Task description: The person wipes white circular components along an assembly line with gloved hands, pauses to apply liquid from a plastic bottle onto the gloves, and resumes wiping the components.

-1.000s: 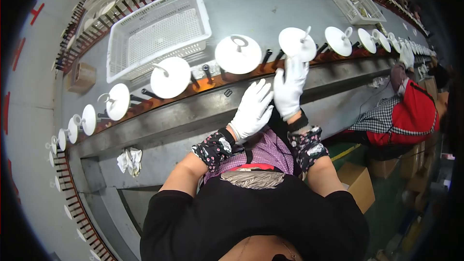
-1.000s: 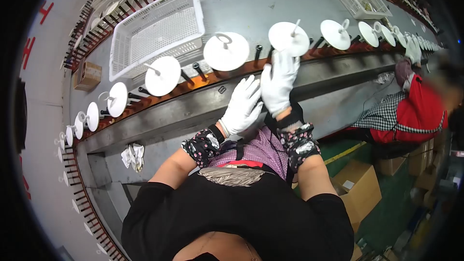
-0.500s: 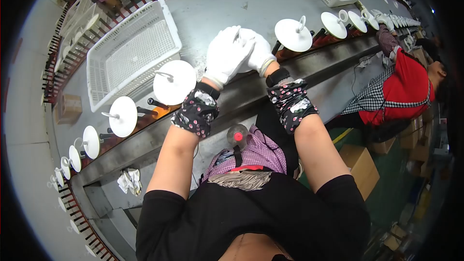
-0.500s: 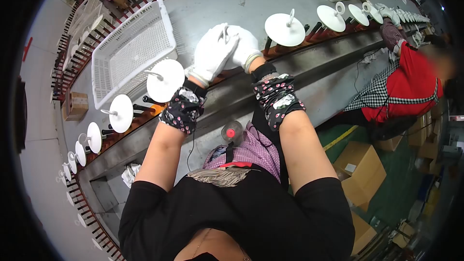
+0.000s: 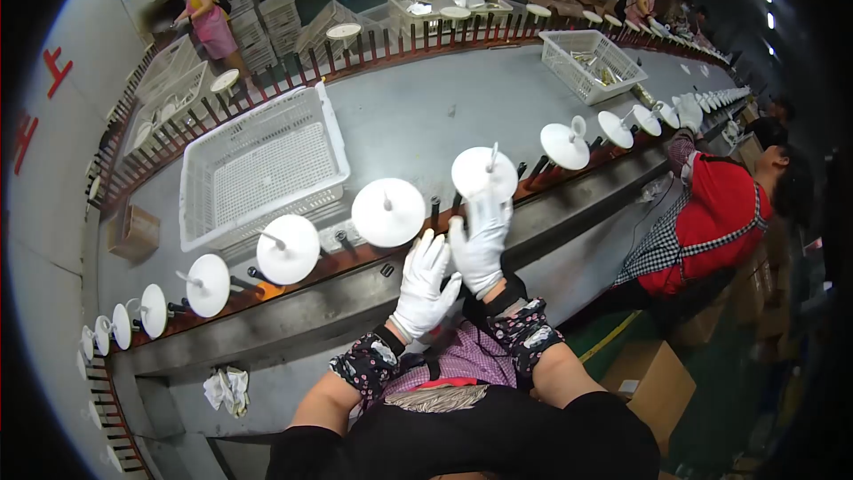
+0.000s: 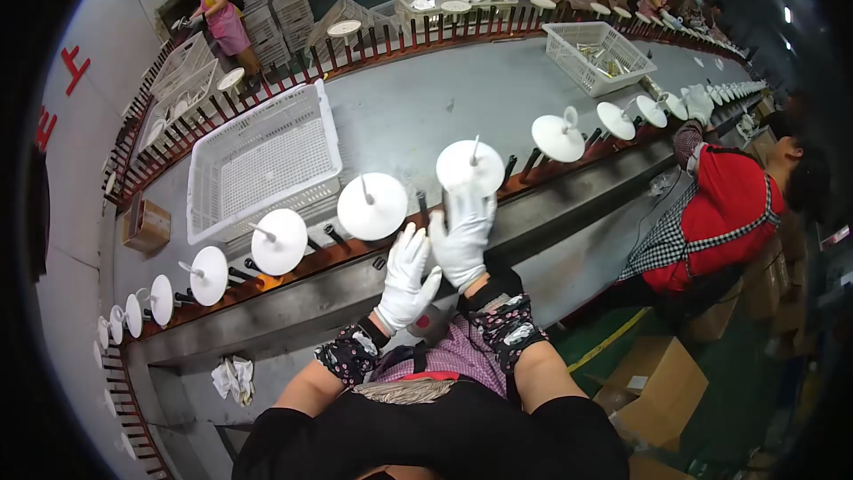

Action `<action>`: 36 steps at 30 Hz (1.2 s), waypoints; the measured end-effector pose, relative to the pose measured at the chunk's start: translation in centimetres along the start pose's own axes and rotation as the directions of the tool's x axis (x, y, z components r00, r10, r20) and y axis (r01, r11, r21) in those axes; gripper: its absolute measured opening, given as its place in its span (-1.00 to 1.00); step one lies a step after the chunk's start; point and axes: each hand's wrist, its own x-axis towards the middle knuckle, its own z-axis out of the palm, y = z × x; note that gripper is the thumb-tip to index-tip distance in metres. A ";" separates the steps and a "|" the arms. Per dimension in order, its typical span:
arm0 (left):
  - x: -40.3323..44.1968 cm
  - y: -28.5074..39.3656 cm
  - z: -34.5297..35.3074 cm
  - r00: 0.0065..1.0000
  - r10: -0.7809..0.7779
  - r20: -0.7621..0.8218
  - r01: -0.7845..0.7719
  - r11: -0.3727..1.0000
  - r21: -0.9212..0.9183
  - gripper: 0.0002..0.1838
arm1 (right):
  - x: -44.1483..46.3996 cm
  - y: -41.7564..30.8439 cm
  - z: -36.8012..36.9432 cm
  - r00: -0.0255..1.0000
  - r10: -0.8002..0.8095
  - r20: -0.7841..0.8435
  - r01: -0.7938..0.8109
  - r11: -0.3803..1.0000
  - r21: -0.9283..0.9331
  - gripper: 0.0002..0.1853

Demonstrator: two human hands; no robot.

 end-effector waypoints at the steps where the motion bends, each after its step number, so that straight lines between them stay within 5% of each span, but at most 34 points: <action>1: 0.4 -0.4 1.4 1.000 0.009 -0.009 -0.009 1.000 0.012 -0.22 | 1.3 1.7 0.3 0.990 0.118 -0.074 -0.112 0.990 0.087 -0.36; 2: 1.7 0.0 2.0 1.000 0.022 -0.017 -0.022 0.999 0.027 -0.22 | 2.4 4.1 1.4 0.961 0.240 -0.140 -0.212 0.959 0.185 -0.33; 4: 5.8 0.4 3.5 0.995 -0.068 -0.079 0.073 0.996 0.054 -0.18 | 5.0 7.1 3.6 0.996 0.081 -0.034 -0.086 0.980 -0.177 -0.30; 6: 10.7 -1.0 5.2 0.986 -0.151 -0.075 0.149 0.988 -0.043 -0.18 | 7.4 8.1 3.5 0.996 0.044 0.078 -0.030 0.986 -0.167 -0.33; 8: 15.0 -2.5 6.5 0.981 -0.182 -0.072 0.181 0.983 -0.018 -0.15 | 8.9 11.1 5.0 0.993 -0.086 0.080 0.085 0.996 0.025 -0.52; 10: 18.7 -3.0 6.5 0.968 -0.253 0.006 0.252 0.967 0.048 -0.18 | 10.4 12.2 6.2 0.926 0.030 0.376 -0.183 0.907 0.379 -0.56; 12: 20.1 -2.8 5.8 0.982 -0.187 -0.022 0.187 0.981 0.040 -0.34 | 12.5 10.6 3.4 0.853 -0.068 0.518 -0.053 0.975 0.216 -0.64; 18: 17.9 -3.4 6.8 0.967 -0.092 -0.237 0.112 0.991 0.073 -0.42 | 11.4 10.3 3.7 0.939 -0.195 0.283 0.094 0.938 0.334 -0.58; 22: 14.8 -2.1 7.4 0.958 -0.039 -0.284 0.080 0.988 0.134 -0.33 | 8.1 9.8 2.1 0.970 -0.240 0.049 0.228 0.957 0.177 -0.50; 26: 8.4 1.2 11.9 0.957 -0.109 -0.270 0.176 0.956 0.236 -0.38 | 2.8 12.1 -0.1 0.945 -0.296 0.139 0.275 0.949 0.154 -0.35; 27: 7.5 2.0 12.6 0.977 -0.038 -0.208 0.090 0.964 0.251 -0.37 | 2.7 13.2 -1.4 0.926 -0.310 0.214 0.299 0.951 0.081 -0.30; 29: 7.3 4.2 14.0 0.999 -0.018 -0.045 0.022 0.995 0.094 -0.34 | 3.4 15.7 -3.8 0.967 -0.130 0.220 0.116 0.990 0.076 -0.38; 32: 10.5 6.1 16.0 0.999 -0.018 0.034 0.018 1.000 0.016 -0.26 | 7.0 21.1 -3.5 0.959 0.166 -0.231 -0.158 0.986 0.053 -0.46; 34: 14.9 6.5 17.6 0.998 -0.056 -0.008 0.056 0.998 0.018 -0.24 | 10.5 25.0 -3.0 0.977 0.183 -0.111 -0.161 0.969 0.185 -0.41; 36: 20.2 6.2 19.2 0.994 -0.099 -0.041 0.099 0.995 0.014 -0.22 | 13.0 25.1 -3.4 0.986 0.169 -0.010 -0.167 0.981 0.099 -0.44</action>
